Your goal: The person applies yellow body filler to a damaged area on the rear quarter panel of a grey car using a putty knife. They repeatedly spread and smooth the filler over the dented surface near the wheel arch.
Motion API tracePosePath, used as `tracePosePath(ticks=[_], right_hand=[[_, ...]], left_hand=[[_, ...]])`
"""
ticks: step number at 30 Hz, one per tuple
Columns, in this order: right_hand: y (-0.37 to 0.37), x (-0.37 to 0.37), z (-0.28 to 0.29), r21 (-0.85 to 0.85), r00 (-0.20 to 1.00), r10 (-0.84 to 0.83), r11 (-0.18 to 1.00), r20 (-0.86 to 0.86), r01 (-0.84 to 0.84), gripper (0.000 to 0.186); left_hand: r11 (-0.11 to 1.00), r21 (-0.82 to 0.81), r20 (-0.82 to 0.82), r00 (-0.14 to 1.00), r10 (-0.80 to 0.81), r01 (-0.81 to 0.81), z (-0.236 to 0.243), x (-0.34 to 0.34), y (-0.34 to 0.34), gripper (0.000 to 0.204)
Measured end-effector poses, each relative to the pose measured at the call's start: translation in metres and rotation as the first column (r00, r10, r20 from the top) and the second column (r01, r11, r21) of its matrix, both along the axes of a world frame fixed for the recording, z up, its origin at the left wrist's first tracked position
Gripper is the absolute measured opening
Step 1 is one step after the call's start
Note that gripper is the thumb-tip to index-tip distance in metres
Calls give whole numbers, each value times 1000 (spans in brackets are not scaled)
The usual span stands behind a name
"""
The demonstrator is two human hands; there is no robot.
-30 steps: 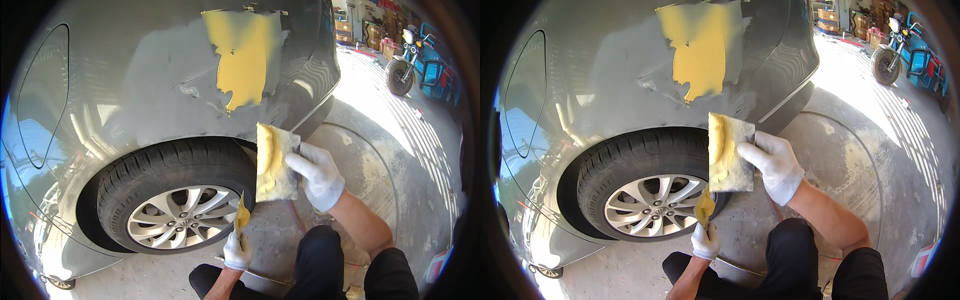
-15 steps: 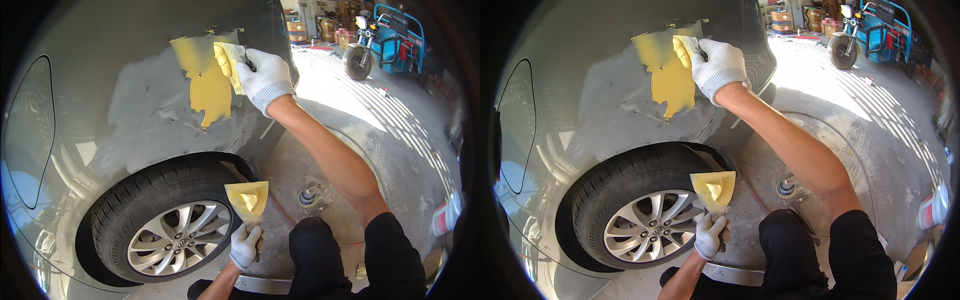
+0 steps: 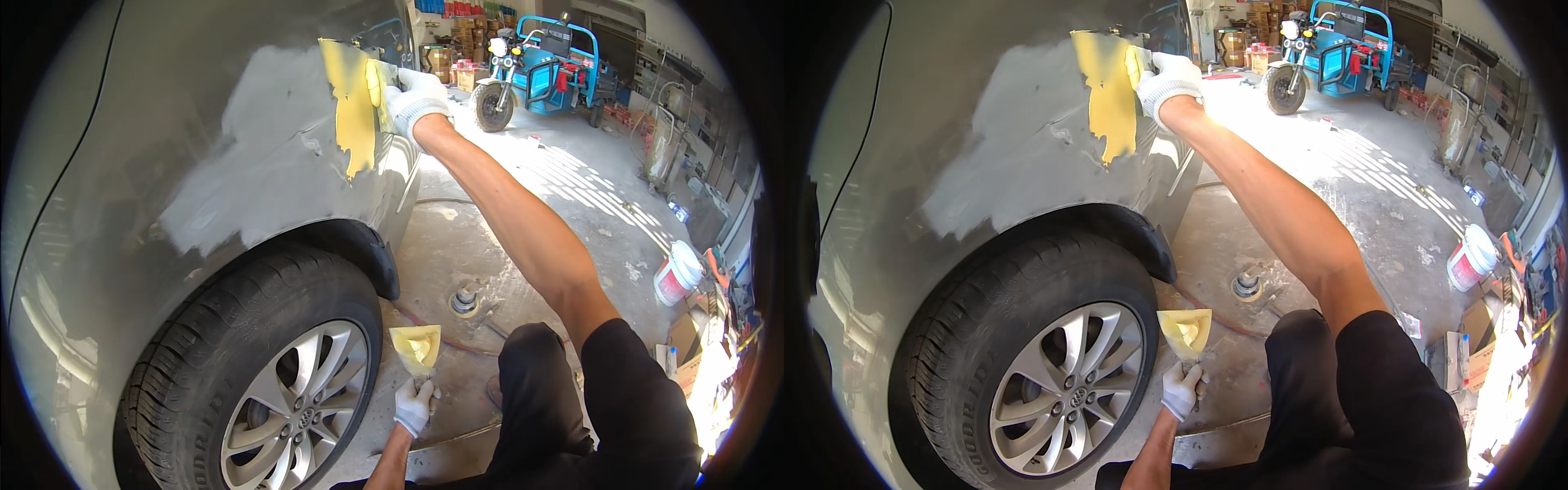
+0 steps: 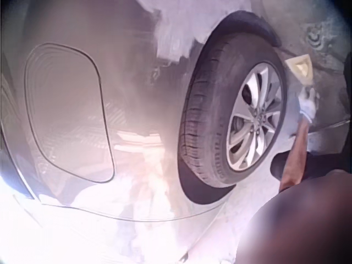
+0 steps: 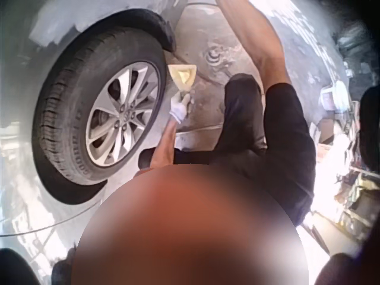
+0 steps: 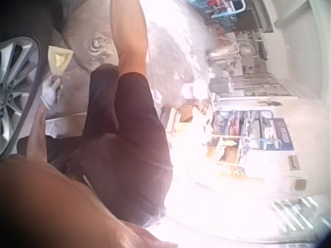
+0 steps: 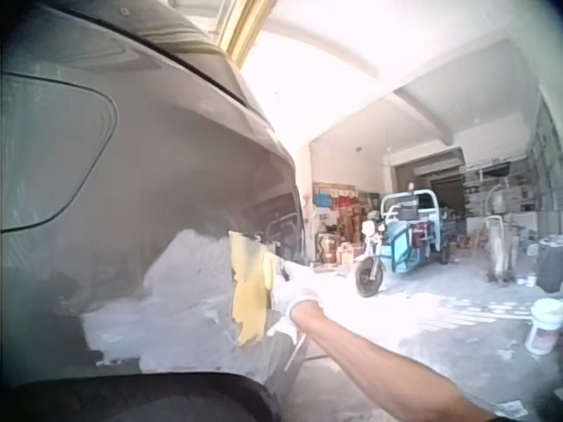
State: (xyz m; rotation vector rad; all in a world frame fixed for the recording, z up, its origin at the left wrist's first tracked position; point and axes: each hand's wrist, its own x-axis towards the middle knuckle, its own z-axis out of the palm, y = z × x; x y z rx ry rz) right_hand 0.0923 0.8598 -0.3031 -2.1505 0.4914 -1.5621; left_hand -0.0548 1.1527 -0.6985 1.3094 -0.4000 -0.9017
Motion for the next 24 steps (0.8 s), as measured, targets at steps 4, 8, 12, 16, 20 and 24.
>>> tracePosePath(ticks=[4, 8, 12, 16, 20, 24], right_hand=[[26, -4, 2, -62, 999, -46, 997, 15, 47, 36], [54, -8, 7, -137, 995, -104, 985, -9, 102, 35], [82, -17, 10, -215, 991, -136, 968, -20, 128, 31], [119, -26, 12, -272, 982, -188, 947, -33, 172, 28], [143, -31, 8, -293, 988, -154, 945, -5, 146, 27], [166, -37, 3, -311, 995, -71, 946, 64, 88, 33]], left_hand=[[999, -15, -19, 999, -37, 37, 9, 0, 11, 10], [996, -85, -53, 999, 8, -12, 20, 0, 15, 14], [987, -158, -80, 996, 28, -41, 24, -1, 17, 16], [986, -167, -58, 998, -13, 3, 21, 1, 21, 18], [978, -208, -62, 998, -18, 5, 21, -1, 22, 19], [972, -237, -82, 996, -22, 2, 19, -2, 24, 19]])
